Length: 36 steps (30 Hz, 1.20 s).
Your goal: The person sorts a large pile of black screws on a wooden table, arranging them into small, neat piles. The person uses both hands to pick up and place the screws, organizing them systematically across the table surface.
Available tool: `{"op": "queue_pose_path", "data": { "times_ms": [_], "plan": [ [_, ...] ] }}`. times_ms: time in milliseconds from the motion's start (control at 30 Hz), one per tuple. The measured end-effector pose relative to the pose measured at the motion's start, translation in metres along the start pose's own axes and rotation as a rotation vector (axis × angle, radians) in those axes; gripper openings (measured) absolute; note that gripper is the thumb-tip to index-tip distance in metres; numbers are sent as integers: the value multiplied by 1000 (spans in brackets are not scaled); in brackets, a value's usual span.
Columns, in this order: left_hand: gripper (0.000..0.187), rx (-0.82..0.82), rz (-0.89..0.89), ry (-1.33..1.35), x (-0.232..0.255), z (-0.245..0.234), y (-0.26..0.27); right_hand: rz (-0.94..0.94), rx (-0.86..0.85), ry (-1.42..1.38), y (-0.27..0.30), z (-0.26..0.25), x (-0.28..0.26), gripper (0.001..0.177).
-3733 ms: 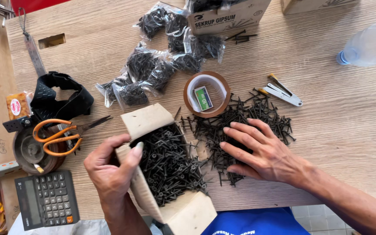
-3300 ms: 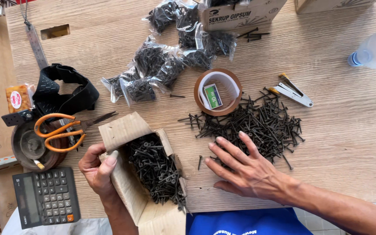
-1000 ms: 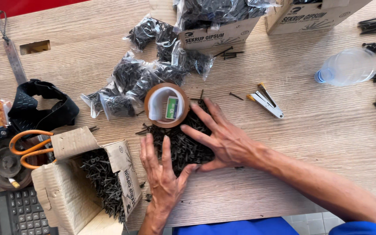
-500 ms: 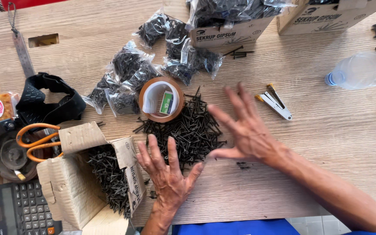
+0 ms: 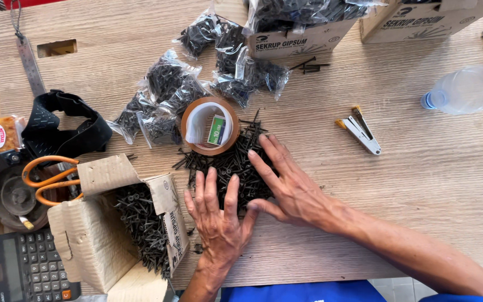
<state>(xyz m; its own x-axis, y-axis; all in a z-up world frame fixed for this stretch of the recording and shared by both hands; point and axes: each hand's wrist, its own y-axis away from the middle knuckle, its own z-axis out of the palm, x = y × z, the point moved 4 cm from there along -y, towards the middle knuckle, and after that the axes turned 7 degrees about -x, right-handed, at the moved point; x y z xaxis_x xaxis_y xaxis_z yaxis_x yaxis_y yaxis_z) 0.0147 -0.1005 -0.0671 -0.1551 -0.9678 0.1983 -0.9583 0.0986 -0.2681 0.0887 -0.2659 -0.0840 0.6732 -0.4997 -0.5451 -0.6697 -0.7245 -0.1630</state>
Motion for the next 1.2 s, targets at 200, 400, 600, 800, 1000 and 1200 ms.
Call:
{"op": "queue_pose_path", "data": {
  "times_ms": [200,400,600,800,1000,1200],
  "plan": [
    [63,7,-49,45,-1,-7,-4,-57,79,-89,21,-21,3,50],
    [58,-70,228,59,15,5,-8,-47,160,-132,36,-40,8,21],
    [68,-156,233,-120,20,11,-15,78,201,36,69,-39,17,47],
    [79,-274,306,-92,30,20,-26,100,-43,369,91,-17,4,70],
    [75,-281,360,-108,41,32,-39,303,9,406,84,-20,26,77],
    [80,-225,344,28,41,40,-36,178,102,364,81,-11,22,91]
  ]
}}
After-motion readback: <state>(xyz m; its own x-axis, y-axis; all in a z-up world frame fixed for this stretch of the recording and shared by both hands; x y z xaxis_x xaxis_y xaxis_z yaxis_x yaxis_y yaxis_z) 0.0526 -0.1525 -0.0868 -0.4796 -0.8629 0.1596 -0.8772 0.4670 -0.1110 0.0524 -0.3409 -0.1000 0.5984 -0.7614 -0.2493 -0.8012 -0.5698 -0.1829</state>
